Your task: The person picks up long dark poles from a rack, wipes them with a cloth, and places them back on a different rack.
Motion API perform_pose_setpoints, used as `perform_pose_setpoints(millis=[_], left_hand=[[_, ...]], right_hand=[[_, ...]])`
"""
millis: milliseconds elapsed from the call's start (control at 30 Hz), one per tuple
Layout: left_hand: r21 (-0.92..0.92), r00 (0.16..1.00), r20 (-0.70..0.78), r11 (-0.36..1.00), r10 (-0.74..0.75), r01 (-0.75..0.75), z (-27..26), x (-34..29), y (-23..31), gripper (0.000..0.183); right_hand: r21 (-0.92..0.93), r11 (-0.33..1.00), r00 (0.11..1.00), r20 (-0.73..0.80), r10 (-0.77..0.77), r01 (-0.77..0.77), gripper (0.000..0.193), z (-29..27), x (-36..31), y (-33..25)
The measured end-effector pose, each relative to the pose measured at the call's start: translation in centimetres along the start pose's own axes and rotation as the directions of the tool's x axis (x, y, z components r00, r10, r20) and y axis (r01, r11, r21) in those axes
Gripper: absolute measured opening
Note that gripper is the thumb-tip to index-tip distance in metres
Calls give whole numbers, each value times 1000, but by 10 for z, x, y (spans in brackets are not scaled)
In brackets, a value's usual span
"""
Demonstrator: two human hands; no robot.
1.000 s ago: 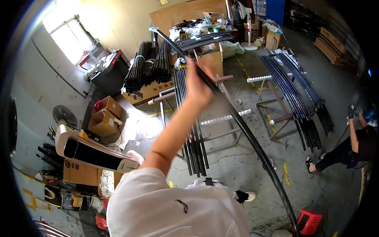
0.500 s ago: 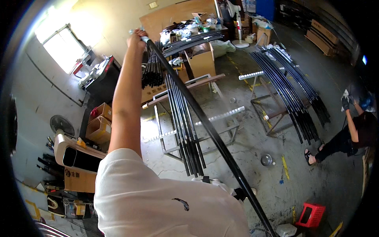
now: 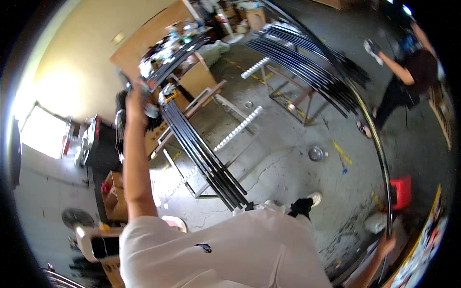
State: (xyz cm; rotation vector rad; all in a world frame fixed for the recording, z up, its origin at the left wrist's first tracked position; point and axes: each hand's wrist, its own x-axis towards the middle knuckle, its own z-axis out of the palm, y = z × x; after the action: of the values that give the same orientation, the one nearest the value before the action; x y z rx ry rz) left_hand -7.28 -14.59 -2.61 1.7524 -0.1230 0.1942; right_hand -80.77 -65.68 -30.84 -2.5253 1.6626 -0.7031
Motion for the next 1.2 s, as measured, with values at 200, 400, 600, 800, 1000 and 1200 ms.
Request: perform_pose_setpoints(millis=[200,400,600,800,1000,1200], left_hand=[[-30,540,841,999,11,27,171,-205,-96,37],[-196,440,897,867,-29,458,226,-307,-72,39],[-207,588,790,978,176,-15,203,-266,-46,16],[-233,729,679,967,86,103,171,-220,-1,20],[-336,713,694,921,101,196,171,-205,-7,17],[-431,811,556,897,181,96,152,-177,29,20]], right_hand=[[515,857,986,121,-118,40,25,27,18,-279],[769,624,871,396,-291,-141,22,41,-27,-380],[793,581,766,486,-421,-183,44,99,-55,-356],[807,549,677,530,-510,-218,47,133,-77,-313],[893,442,655,383,-651,-82,37,54,-33,-396],[886,453,695,265,-669,98,17,44,-33,-420]])
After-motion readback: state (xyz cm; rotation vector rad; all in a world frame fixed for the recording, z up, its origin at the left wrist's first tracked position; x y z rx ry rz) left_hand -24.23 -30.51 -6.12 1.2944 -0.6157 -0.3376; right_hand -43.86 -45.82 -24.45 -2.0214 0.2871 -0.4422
